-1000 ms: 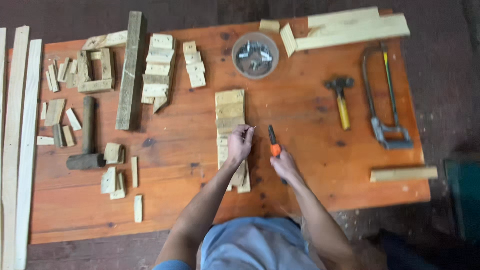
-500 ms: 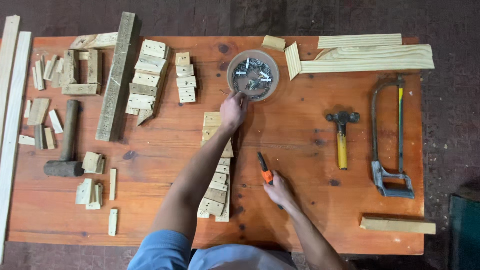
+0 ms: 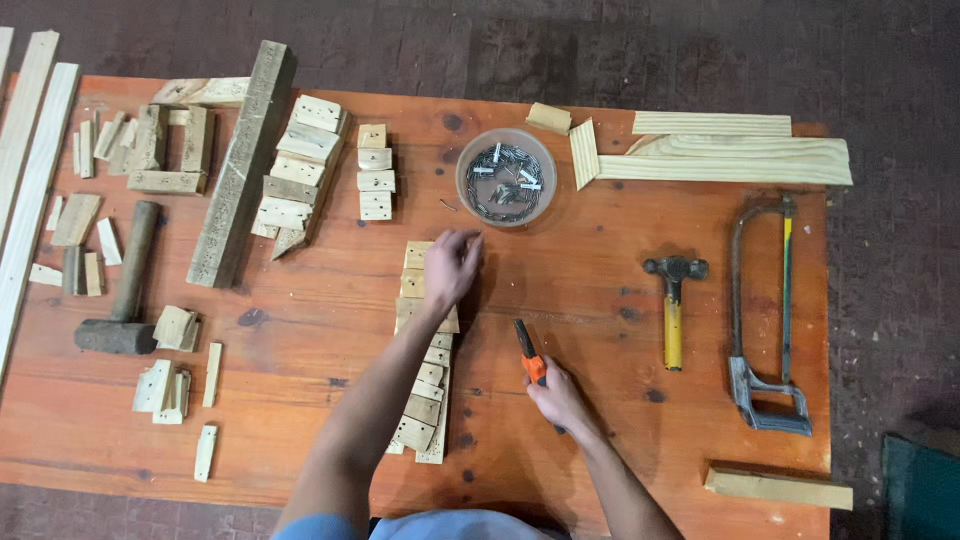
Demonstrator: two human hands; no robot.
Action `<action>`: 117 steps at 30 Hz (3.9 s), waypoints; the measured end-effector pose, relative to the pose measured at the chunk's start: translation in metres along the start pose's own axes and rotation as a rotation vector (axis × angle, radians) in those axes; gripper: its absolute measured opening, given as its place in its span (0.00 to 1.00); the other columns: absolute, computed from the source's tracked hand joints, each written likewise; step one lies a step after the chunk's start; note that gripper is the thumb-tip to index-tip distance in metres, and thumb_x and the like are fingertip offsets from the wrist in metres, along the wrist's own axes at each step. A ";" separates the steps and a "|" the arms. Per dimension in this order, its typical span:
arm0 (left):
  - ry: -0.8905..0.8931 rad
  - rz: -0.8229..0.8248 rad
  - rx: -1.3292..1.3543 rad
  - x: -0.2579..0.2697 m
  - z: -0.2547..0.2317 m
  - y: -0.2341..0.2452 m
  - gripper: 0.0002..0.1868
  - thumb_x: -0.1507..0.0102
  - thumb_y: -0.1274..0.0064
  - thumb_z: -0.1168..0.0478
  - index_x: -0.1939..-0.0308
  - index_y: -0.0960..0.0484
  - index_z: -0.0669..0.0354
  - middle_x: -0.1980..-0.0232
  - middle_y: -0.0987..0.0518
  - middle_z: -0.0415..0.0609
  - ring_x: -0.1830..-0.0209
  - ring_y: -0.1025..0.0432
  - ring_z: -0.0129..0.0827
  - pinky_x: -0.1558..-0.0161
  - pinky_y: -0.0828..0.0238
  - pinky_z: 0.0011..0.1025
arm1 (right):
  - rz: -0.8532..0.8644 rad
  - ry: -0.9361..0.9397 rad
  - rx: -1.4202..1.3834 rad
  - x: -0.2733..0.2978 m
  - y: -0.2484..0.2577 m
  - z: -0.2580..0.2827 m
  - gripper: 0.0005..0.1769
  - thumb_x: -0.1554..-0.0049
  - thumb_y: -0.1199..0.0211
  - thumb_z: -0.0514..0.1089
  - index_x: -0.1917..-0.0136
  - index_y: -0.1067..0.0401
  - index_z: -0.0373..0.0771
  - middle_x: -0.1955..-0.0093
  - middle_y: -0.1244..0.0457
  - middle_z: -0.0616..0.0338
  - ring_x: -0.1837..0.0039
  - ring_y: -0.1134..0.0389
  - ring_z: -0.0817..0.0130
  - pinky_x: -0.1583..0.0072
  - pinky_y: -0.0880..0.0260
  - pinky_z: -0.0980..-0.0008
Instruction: The person uses pliers to pull nails out of small wooden blocks arranged on a workbench. The person repeatedly picks up nails from the wood and places them into a nearby container.
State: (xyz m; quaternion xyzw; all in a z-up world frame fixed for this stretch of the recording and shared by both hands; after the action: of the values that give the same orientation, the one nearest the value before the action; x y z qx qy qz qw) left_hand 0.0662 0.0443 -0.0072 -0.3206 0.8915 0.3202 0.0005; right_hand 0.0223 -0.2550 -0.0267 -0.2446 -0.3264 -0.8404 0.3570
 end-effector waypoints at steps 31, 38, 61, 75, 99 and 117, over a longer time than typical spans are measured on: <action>0.638 -0.116 0.521 0.326 0.162 0.178 0.17 0.32 0.38 0.53 0.48 0.15 0.63 0.56 0.17 0.59 0.56 0.23 0.39 0.55 0.22 0.39 | -0.197 0.026 -0.659 0.113 -0.178 -0.031 0.36 0.58 0.46 0.31 0.34 0.35 0.36 0.46 0.31 0.50 0.47 0.25 0.63 0.59 0.27 0.75; 0.449 0.157 0.088 0.301 0.096 0.159 0.43 0.49 0.26 0.43 0.37 0.22 0.62 0.45 0.24 0.64 0.43 0.25 0.60 0.41 0.25 0.49 | -0.560 0.154 0.406 0.110 -0.185 -0.017 0.40 0.55 0.32 0.37 0.30 0.40 0.36 0.38 0.38 0.40 0.33 0.37 0.38 0.36 0.34 0.40; 0.591 0.249 -0.228 0.293 0.063 0.136 0.48 0.51 0.29 0.37 0.29 0.29 0.42 0.35 0.32 0.47 0.34 0.37 0.53 0.42 0.33 0.59 | -0.851 0.528 1.189 0.076 -0.190 -0.006 0.22 0.49 0.39 0.42 0.40 0.32 0.40 0.50 0.39 0.54 0.45 0.38 0.53 0.52 0.43 0.57; 0.615 0.257 -0.172 0.296 0.062 0.134 0.47 0.47 0.30 0.39 0.28 0.32 0.43 0.35 0.35 0.45 0.33 0.41 0.49 0.40 0.41 0.58 | -0.546 0.364 1.043 0.082 -0.175 0.013 0.30 0.55 0.35 0.39 0.38 0.35 0.43 0.42 0.35 0.58 0.43 0.38 0.53 0.48 0.46 0.56; 0.606 0.256 -0.197 0.296 0.059 0.135 0.46 0.47 0.31 0.41 0.28 0.32 0.45 0.35 0.34 0.46 0.34 0.41 0.50 0.41 0.40 0.61 | -0.657 0.447 1.075 0.077 -0.183 0.012 0.28 0.54 0.33 0.38 0.38 0.32 0.42 0.44 0.37 0.54 0.39 0.39 0.52 0.47 0.44 0.55; 0.323 0.143 -0.161 0.291 0.009 0.171 0.58 0.47 0.27 0.45 0.19 0.44 0.50 0.31 0.36 0.59 0.33 0.44 0.62 0.42 0.45 0.67 | -0.158 0.141 0.179 0.086 -0.162 0.037 0.26 0.50 0.43 0.38 0.37 0.33 0.48 0.49 0.31 0.51 0.38 0.31 0.44 0.40 0.32 0.48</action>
State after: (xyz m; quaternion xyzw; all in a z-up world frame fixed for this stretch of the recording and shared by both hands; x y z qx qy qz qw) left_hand -0.2643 -0.0161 0.0234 -0.3028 0.8719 0.3342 -0.1908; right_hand -0.1480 -0.1802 -0.0068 -0.1255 -0.3922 -0.8486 0.3321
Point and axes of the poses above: each hand's wrist, its own x-axis away from the middle knuckle, its own y-axis out of the back of the hand, z = x × y, the point moved 3 cm from there along -x, towards the middle knuckle
